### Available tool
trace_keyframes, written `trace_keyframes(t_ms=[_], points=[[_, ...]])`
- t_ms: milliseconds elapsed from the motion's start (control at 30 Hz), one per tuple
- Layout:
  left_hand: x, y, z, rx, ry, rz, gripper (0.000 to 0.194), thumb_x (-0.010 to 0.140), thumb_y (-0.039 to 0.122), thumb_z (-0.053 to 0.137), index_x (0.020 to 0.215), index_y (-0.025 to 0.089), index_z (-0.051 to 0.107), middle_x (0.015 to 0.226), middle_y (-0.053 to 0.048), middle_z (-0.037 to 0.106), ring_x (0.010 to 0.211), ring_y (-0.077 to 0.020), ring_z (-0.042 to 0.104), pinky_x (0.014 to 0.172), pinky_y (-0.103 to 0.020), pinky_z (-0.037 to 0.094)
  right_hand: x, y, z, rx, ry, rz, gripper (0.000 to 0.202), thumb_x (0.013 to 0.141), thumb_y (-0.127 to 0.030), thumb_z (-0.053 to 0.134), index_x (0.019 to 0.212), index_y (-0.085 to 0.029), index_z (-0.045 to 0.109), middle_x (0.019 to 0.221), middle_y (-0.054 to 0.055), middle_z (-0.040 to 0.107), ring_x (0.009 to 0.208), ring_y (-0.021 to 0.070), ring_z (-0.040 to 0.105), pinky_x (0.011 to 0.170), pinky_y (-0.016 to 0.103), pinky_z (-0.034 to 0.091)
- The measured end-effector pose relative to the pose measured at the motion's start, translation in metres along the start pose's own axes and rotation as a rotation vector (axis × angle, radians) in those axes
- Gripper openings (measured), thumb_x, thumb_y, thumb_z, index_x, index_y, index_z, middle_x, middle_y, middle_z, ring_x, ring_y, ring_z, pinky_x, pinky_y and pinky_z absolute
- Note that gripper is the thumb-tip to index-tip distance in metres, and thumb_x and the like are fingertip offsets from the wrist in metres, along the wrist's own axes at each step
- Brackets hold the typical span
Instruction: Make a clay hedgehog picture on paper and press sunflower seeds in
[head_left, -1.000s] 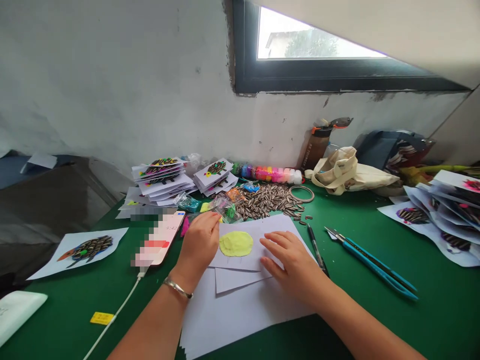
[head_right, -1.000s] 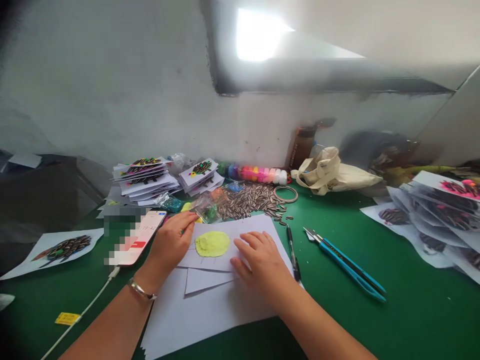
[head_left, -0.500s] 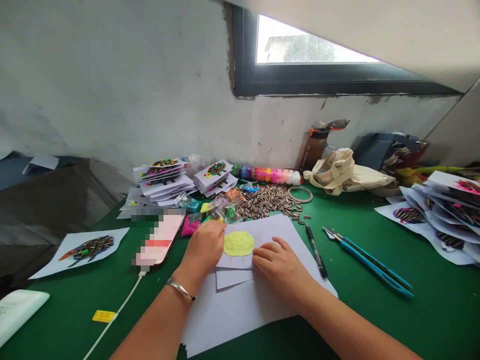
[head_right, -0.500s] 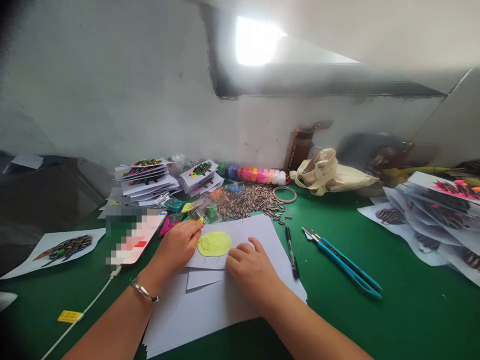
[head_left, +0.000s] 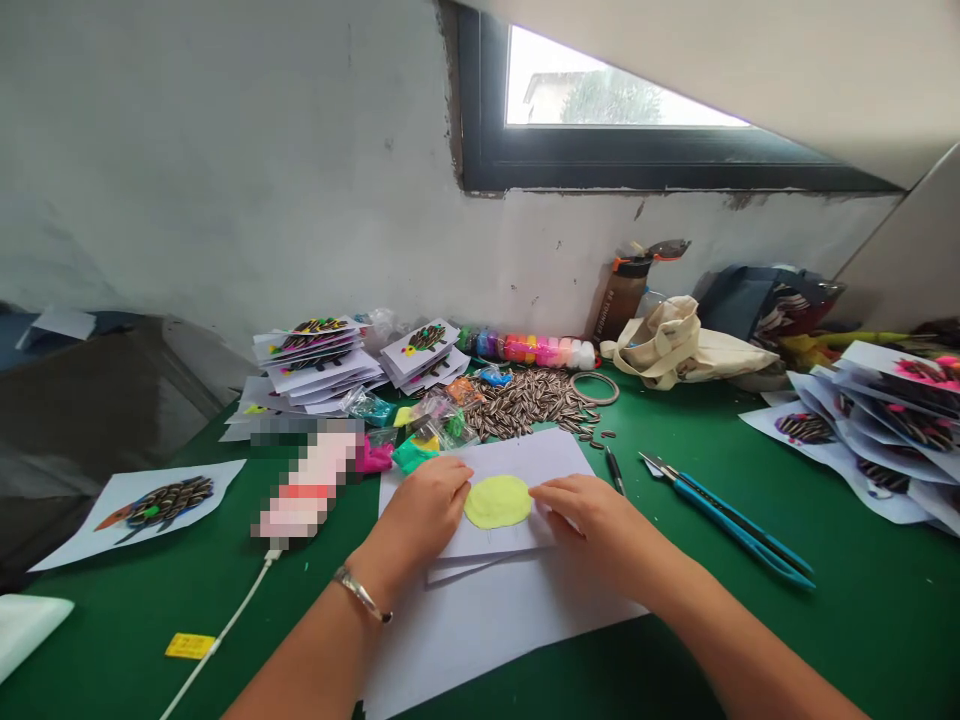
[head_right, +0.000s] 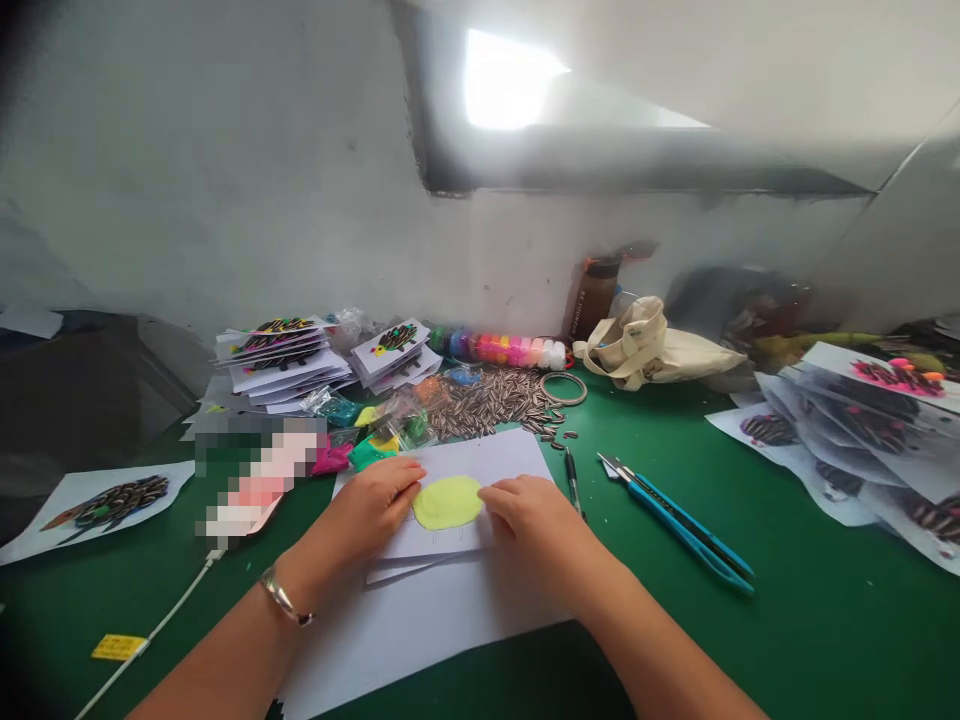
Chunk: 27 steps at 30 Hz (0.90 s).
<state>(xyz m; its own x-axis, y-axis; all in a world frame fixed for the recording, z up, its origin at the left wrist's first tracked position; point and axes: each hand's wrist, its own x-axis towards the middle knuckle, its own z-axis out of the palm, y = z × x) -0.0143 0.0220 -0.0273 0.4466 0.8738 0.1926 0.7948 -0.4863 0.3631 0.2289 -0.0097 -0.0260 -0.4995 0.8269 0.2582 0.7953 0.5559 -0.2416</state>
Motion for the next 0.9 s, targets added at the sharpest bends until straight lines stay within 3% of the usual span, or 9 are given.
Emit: trace_keyframes(t_ms=[133, 333, 467, 733, 900], points=[[-0.002, 0.005, 0.0, -0.009, -0.093, 0.022, 0.028, 0.093, 0.021, 0.041, 0.098, 0.017, 0.068, 0.104, -0.01, 0.066, 0.101, -0.0217, 0.059, 0.091, -0.035, 0.046, 0.007, -0.005, 0.008, -0.002, -0.076, 0.083, 0.024, 0.091, -0.017, 0.047, 0.103, -0.022, 0.067, 0.092, 0.006, 0.068, 0.085, 0.0187, 0.059, 0.076, 0.029, 0.043], [-0.001, 0.01, -0.006, 0.018, -0.172, 0.048, 0.02, 0.091, 0.03, 0.049, 0.084, 0.017, 0.064, 0.093, -0.007, 0.061, 0.093, -0.0211, 0.055, 0.088, -0.033, 0.043, 0.01, -0.012, 0.015, -0.101, -0.142, 0.136, 0.022, 0.089, -0.032, 0.055, 0.108, -0.023, 0.064, 0.102, 0.007, 0.063, 0.094, 0.0224, 0.055, 0.083, 0.035, 0.041], [-0.002, 0.011, -0.006, 0.025, -0.188, 0.054, 0.021, 0.089, 0.034, 0.052, 0.083, 0.017, 0.062, 0.093, -0.006, 0.058, 0.091, -0.0209, 0.053, 0.084, -0.032, 0.043, 0.012, -0.014, 0.017, -0.144, -0.149, 0.151, 0.025, 0.091, -0.039, 0.051, 0.107, -0.023, 0.064, 0.102, 0.008, 0.062, 0.095, 0.0243, 0.054, 0.082, 0.037, 0.04], [-0.001, 0.009, -0.006, -0.009, -0.209, 0.043, 0.02, 0.088, 0.034, 0.053, 0.087, 0.016, 0.062, 0.098, -0.008, 0.058, 0.096, -0.0226, 0.053, 0.087, -0.034, 0.043, 0.009, -0.007, 0.008, -0.01, -0.164, 0.128, 0.024, 0.095, -0.035, 0.047, 0.107, -0.023, 0.064, 0.106, 0.007, 0.062, 0.097, 0.0212, 0.054, 0.085, 0.035, 0.04], [-0.001, 0.008, -0.004, -0.036, -0.213, 0.022, 0.021, 0.087, 0.033, 0.054, 0.091, 0.016, 0.065, 0.103, -0.009, 0.059, 0.101, -0.0246, 0.053, 0.092, -0.037, 0.042, 0.011, -0.008, 0.01, -0.084, -0.197, 0.137, 0.026, 0.092, -0.039, 0.051, 0.107, -0.023, 0.065, 0.108, 0.008, 0.062, 0.098, 0.0244, 0.053, 0.085, 0.039, 0.039]])
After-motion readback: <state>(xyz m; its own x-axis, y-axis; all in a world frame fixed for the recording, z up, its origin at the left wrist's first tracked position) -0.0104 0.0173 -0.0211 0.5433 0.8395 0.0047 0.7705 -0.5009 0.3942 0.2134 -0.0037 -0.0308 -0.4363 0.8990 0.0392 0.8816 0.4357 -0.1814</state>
